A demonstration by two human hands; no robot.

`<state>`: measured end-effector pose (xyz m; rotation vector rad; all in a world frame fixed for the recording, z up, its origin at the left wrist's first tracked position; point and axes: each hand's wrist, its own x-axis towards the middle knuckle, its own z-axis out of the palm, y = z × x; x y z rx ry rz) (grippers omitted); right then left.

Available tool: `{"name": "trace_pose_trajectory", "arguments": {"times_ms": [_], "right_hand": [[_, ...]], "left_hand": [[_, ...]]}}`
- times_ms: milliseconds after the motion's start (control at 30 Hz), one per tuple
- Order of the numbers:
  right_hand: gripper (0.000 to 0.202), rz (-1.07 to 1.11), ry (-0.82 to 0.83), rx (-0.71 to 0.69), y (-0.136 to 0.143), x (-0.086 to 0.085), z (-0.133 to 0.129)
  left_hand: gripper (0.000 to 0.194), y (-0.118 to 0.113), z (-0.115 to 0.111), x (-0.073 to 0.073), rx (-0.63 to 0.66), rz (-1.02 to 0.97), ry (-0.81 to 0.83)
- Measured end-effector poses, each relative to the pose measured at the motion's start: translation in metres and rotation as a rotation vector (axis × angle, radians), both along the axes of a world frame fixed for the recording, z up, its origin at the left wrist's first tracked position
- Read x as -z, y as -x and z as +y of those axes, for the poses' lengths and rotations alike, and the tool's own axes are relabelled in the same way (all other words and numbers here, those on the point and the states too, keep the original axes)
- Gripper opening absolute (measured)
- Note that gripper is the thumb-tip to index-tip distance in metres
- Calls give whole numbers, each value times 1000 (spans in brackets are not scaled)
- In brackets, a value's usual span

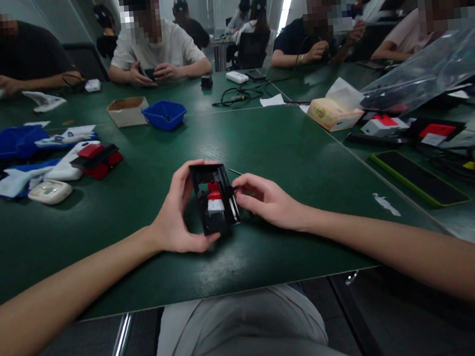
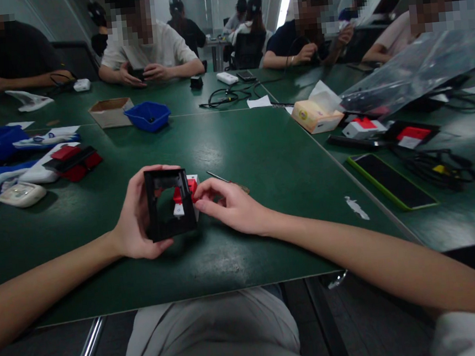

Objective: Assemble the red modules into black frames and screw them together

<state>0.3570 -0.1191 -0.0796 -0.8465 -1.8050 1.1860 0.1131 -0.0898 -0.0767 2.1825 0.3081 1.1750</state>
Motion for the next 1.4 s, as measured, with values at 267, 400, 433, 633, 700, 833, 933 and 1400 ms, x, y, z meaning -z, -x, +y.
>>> {"name": "trace_pose_trajectory", "arguments": {"times_ms": [267,400,433,633,700,833,933,1400], "right_hand": [[104,-378,-344,155,8,8,4],[107,-396,-277,174,13,12,8],[107,-400,-261,177,12,12,9],[101,-356,-258,200,7,7,6],[98,-322,-319,197,7,6,3],[96,-242,-355,191,7,9,1],[97,-220,-355,187,5,11,3],[99,-356,-660,202,-4,14,5]], "left_hand": [[91,6,13,2,31,-32,259],[91,4,7,0,67,-10,266],[91,3,6,0,70,-12,269],[94,4,7,1,3,-19,214],[95,5,9,1,-34,-18,177],[100,5,11,1,-97,-21,162],[102,5,13,3,-122,-44,172],[99,-11,-11,6,-52,-1,312]]}}
